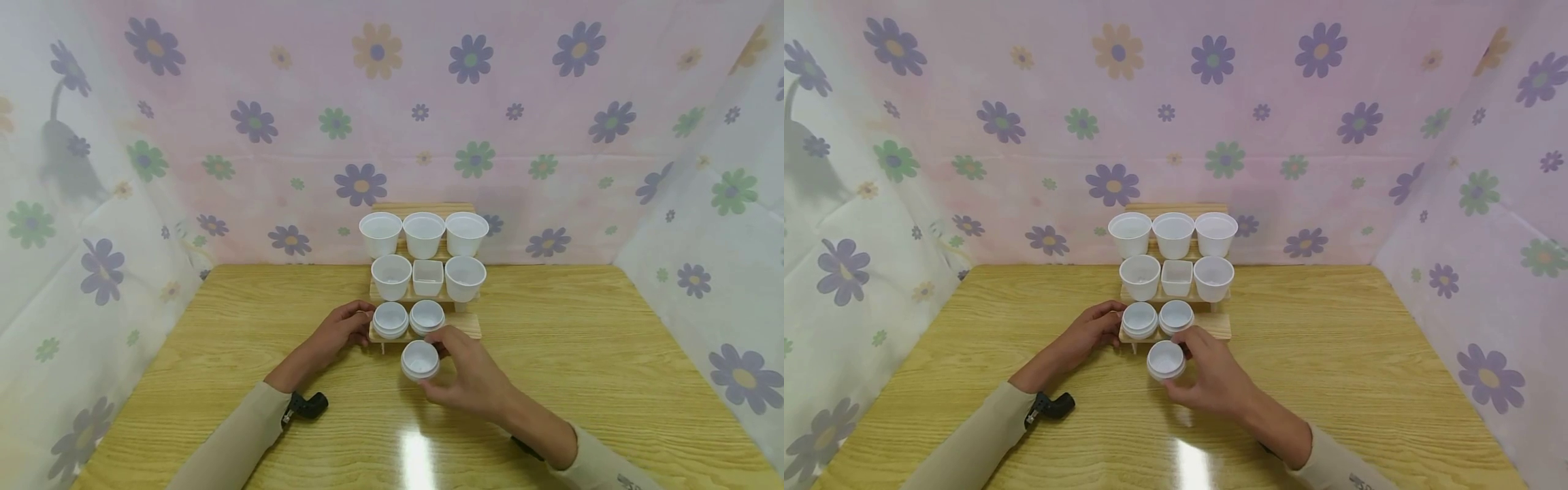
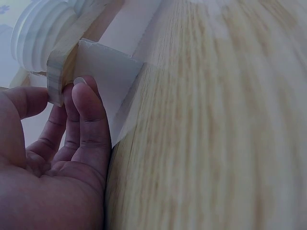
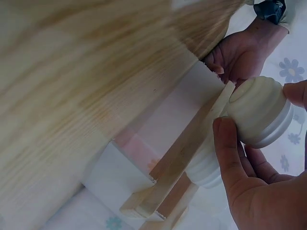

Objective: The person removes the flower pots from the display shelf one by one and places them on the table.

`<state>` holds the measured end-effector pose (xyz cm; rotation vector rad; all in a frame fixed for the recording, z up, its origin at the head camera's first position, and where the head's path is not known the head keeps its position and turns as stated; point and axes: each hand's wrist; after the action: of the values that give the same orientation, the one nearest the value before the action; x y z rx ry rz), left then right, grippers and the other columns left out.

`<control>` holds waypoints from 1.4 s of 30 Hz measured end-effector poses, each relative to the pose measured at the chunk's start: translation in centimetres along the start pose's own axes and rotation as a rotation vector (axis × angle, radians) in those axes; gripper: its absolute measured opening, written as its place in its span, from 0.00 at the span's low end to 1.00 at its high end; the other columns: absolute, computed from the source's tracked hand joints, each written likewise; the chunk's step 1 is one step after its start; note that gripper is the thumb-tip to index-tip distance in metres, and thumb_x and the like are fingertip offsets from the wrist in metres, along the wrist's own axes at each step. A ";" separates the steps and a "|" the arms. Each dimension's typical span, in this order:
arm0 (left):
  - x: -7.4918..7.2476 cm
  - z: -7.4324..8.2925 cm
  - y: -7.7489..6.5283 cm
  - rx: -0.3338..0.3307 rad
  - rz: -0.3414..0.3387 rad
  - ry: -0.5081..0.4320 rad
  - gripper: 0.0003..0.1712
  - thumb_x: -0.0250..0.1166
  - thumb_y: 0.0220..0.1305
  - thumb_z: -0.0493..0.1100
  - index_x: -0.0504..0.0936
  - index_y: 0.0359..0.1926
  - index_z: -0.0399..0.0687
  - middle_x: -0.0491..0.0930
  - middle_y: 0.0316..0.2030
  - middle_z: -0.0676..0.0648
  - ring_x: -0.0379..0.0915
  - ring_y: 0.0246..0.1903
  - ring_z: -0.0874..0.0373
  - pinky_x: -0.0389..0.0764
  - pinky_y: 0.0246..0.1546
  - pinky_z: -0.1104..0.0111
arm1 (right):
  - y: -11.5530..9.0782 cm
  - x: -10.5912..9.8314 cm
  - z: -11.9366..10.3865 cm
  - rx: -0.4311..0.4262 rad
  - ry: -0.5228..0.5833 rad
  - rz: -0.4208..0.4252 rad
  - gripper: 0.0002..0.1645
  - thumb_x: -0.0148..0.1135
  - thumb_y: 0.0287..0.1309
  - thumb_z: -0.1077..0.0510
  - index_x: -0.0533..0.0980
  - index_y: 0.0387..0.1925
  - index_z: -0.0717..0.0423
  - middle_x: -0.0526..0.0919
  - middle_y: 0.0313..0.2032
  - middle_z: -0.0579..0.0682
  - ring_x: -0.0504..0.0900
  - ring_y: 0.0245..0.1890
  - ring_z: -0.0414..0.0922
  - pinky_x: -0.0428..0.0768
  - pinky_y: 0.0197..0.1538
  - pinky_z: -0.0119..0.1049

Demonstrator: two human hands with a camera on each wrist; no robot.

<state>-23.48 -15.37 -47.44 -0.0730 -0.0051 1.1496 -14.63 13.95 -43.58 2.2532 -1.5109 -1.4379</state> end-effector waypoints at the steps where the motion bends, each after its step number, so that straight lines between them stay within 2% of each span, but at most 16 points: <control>1: 0.0 0.0 0.0 0.001 0.000 -0.001 0.18 0.54 0.83 0.42 0.77 0.62 0.32 0.81 0.44 0.46 0.78 0.37 0.55 0.86 0.38 0.67 | 0.0 0.1 0.0 -0.005 -0.001 0.000 0.35 0.85 0.46 0.60 0.76 0.54 0.59 0.81 0.49 0.47 0.84 0.46 0.41 0.87 0.48 0.34; 12: 0.1 0.1 -0.1 -0.002 -0.001 -0.015 0.18 0.54 0.83 0.42 0.76 0.62 0.32 0.81 0.44 0.46 0.78 0.37 0.56 0.85 0.39 0.67 | 0.7 0.8 -0.7 0.005 -0.003 -0.040 0.34 0.85 0.46 0.60 0.77 0.54 0.62 0.83 0.48 0.51 0.86 0.44 0.43 0.87 0.47 0.33; 17: 0.1 0.1 -0.1 -0.006 0.005 -0.018 0.18 0.54 0.83 0.41 0.76 0.62 0.32 0.81 0.43 0.46 0.78 0.36 0.56 0.85 0.38 0.67 | 0.8 1.2 -1.0 0.029 -0.053 -0.069 0.35 0.85 0.45 0.58 0.77 0.54 0.61 0.83 0.49 0.50 0.85 0.43 0.41 0.87 0.47 0.34; 24: 0.1 0.0 0.0 -0.003 0.008 -0.011 0.18 0.54 0.82 0.41 0.76 0.62 0.32 0.82 0.43 0.46 0.78 0.36 0.57 0.85 0.37 0.68 | 1.3 1.9 -1.1 0.073 -0.097 -0.112 0.35 0.84 0.47 0.56 0.77 0.55 0.61 0.83 0.50 0.53 0.84 0.44 0.44 0.85 0.48 0.34; 29: 0.1 0.0 0.0 -0.007 0.006 -0.013 0.18 0.54 0.83 0.41 0.77 0.62 0.33 0.82 0.43 0.46 0.78 0.36 0.56 0.84 0.37 0.68 | 1.6 2.3 -1.3 0.094 -0.154 -0.140 0.35 0.85 0.47 0.54 0.77 0.55 0.60 0.83 0.50 0.51 0.81 0.46 0.42 0.84 0.50 0.37; 42: -0.1 -0.2 0.0 -0.003 -0.006 -0.016 0.18 0.54 0.83 0.42 0.76 0.62 0.32 0.81 0.42 0.47 0.78 0.35 0.56 0.84 0.37 0.68 | 2.3 3.2 -1.5 0.147 -0.162 -0.201 0.33 0.84 0.48 0.55 0.78 0.53 0.59 0.83 0.48 0.50 0.82 0.48 0.44 0.84 0.52 0.41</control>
<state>-23.50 -15.42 -47.59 -0.0660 -0.0216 1.1444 -14.89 9.75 -43.58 2.4919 -1.5173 -1.6497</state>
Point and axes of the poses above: each hand's wrist, its own y-axis towards the middle knuckle, its own x-axis out of the palm, z = x × y
